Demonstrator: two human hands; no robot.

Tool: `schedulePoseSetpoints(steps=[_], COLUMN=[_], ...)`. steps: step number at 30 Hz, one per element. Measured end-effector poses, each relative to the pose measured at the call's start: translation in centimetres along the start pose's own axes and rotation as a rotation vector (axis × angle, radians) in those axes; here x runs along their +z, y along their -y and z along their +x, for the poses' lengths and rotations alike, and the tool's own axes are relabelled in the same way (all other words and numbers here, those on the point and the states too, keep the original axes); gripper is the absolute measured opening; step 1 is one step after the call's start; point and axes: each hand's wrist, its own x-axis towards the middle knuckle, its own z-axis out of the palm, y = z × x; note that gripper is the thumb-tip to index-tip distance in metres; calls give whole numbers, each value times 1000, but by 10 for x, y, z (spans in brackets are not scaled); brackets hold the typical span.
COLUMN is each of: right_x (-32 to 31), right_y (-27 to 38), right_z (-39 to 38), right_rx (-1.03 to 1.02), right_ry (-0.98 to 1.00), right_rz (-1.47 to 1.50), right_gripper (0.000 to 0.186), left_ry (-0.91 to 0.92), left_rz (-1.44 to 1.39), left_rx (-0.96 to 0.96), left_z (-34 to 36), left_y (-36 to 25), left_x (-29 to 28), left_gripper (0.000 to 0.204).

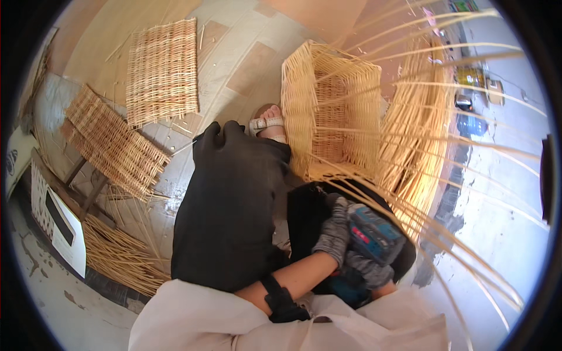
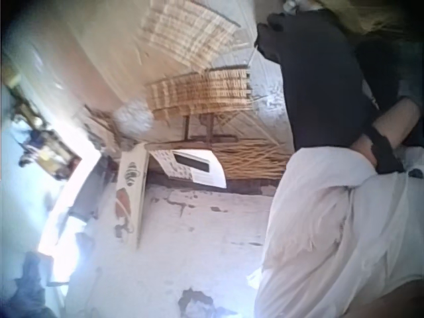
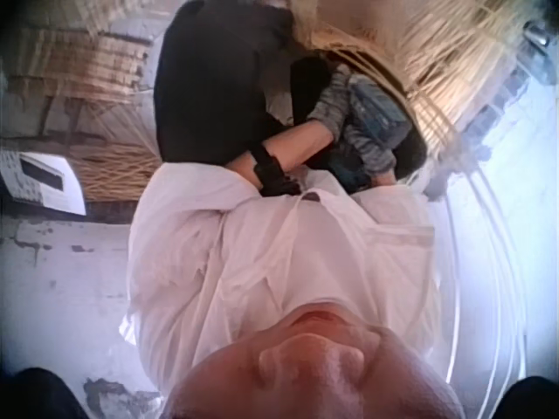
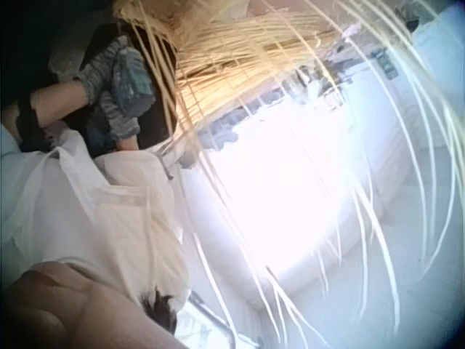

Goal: Weaving a large wicker basket using wooden strips and a power drill for assembly.

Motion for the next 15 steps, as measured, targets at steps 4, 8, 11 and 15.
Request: schedulePoseSetpoints(steps=[4,8,11,15], right_x=[-26,-19,-7,0], right_y=[8,9,9,3], right_z=[-55,-97,-116,-132], right_rx=[-10,-85,-140,-156], right_ry=[-61,-114,-141,-135], right_rz=[184,317,422,534], right_gripper=[49,48,47,45], left_ry=[204,739,762,733], left_rz=[-86,-322,-197,-117], left_rx=[-147,-227,-142,-15], left_z=[-53,-105,-132,-143], left_y=[18,41,53,69], left_x=[17,3,-6,2], left_gripper=[75,74,72,68])
